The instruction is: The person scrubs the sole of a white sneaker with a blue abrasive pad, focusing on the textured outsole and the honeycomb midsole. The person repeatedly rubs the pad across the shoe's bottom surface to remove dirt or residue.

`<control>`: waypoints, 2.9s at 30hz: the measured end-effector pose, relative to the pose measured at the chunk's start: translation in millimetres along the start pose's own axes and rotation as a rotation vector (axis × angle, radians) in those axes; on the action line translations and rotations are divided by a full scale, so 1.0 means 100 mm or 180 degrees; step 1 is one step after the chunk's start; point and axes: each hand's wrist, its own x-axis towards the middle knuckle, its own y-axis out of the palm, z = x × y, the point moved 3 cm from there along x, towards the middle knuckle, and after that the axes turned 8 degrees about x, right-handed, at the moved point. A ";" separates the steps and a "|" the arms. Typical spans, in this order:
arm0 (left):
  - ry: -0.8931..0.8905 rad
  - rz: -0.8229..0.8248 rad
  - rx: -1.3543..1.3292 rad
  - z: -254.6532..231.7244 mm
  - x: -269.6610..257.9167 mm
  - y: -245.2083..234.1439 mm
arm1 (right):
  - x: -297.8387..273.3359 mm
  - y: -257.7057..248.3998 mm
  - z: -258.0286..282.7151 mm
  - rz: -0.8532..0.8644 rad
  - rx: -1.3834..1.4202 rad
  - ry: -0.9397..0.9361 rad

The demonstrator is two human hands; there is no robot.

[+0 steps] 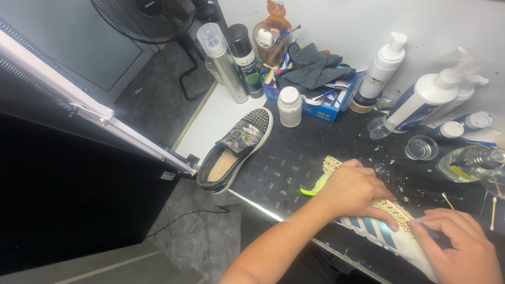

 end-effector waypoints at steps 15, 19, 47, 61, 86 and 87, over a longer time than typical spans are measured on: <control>0.0007 -0.0399 -0.0025 0.00 0.06 -0.10 | 0.31 -0.13 0.52 0.0024 0.0692 0.0306; -0.0019 -0.0394 -0.0186 -0.03 0.11 -0.13 | 0.24 -0.40 0.54 0.0088 0.0615 0.0332; -0.0269 -0.0328 -0.0201 0.00 0.13 -0.09 | 0.62 -0.12 0.79 0.0313 -0.0001 0.0123; -0.0264 -0.0386 -0.0174 0.00 0.12 -0.10 | 0.77 0.05 0.66 0.0573 0.0167 0.0361; -0.0221 -0.0303 -0.0199 0.02 0.15 -0.10 | 0.48 -0.41 0.61 0.0952 0.0494 0.0986; -0.0212 -0.0303 -0.0196 0.02 0.15 -0.09 | 0.43 -0.49 0.60 0.1000 0.0493 0.1015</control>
